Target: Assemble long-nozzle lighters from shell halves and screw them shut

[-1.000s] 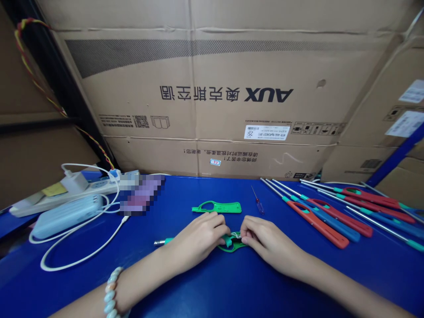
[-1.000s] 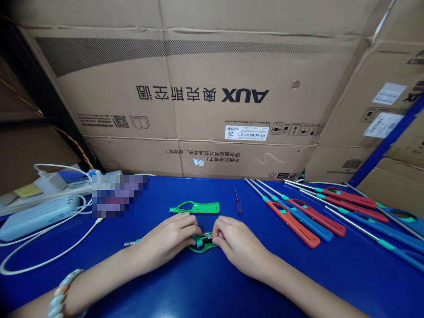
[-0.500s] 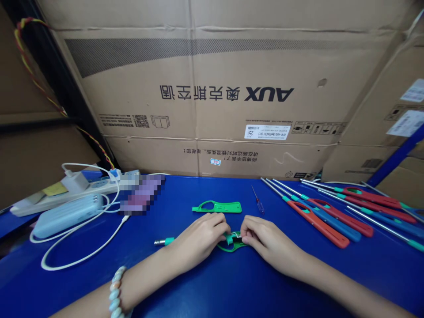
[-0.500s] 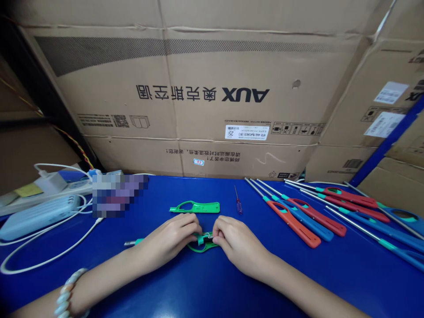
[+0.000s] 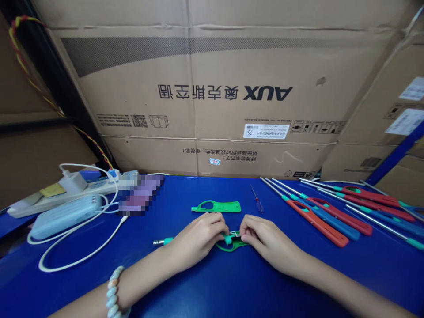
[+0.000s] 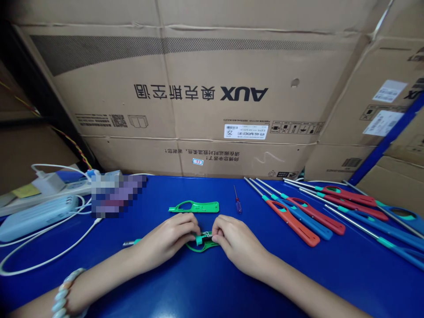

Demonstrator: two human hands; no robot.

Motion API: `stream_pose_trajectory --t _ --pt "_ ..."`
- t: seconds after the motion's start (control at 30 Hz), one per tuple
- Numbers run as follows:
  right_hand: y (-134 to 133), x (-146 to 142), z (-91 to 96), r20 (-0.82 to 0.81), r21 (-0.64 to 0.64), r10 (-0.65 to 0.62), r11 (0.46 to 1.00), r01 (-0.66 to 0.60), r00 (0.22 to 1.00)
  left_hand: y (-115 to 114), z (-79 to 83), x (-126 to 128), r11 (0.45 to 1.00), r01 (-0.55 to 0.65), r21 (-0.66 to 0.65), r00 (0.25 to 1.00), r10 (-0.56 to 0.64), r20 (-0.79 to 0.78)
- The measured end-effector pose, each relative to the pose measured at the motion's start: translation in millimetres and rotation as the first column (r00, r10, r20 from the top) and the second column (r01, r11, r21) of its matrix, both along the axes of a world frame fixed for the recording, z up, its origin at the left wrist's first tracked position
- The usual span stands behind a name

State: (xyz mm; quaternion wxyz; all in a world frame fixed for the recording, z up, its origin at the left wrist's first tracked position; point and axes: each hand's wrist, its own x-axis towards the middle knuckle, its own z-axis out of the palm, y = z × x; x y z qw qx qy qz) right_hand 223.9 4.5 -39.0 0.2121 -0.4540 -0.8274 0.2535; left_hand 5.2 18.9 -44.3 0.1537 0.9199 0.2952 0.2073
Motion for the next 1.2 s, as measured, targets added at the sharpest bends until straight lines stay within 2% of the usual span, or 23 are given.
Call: stream_pose_trajectory --t 0.37,0.63,0.77,0.93,1.2 --pt "1.0 0.3 -0.8 -0.002 -0.005 -0.004 1.0 0.003 1.0 -2.9 -2.8 6.6 0.997 -0.068 -0.022 0.997 0.069 0.042" --pt "2.8 0.7 -2.3 0.002 -0.039 -0.016 0.999 0.016 1.0 -2.4 -3.4 8.4 0.998 -0.069 -0.001 0.997 0.069 0.034" --pt "2.5 -0.3 -0.8 0.0 -0.047 -0.025 0.999 0.025 1.0 -2.2 -4.6 8.0 0.998 -0.066 0.004 0.994 0.066 0.086" --pt "2.3 -0.6 -0.6 -0.001 -0.033 -0.027 0.999 0.027 1.0 -0.5 -4.5 7.6 0.997 -0.056 -0.051 0.983 0.064 0.17" --pt "2.9 -0.8 -0.4 0.002 -0.042 -0.031 0.999 0.031 1.0 0.4 -1.8 7.6 0.995 -0.056 -0.085 0.975 0.073 0.21"
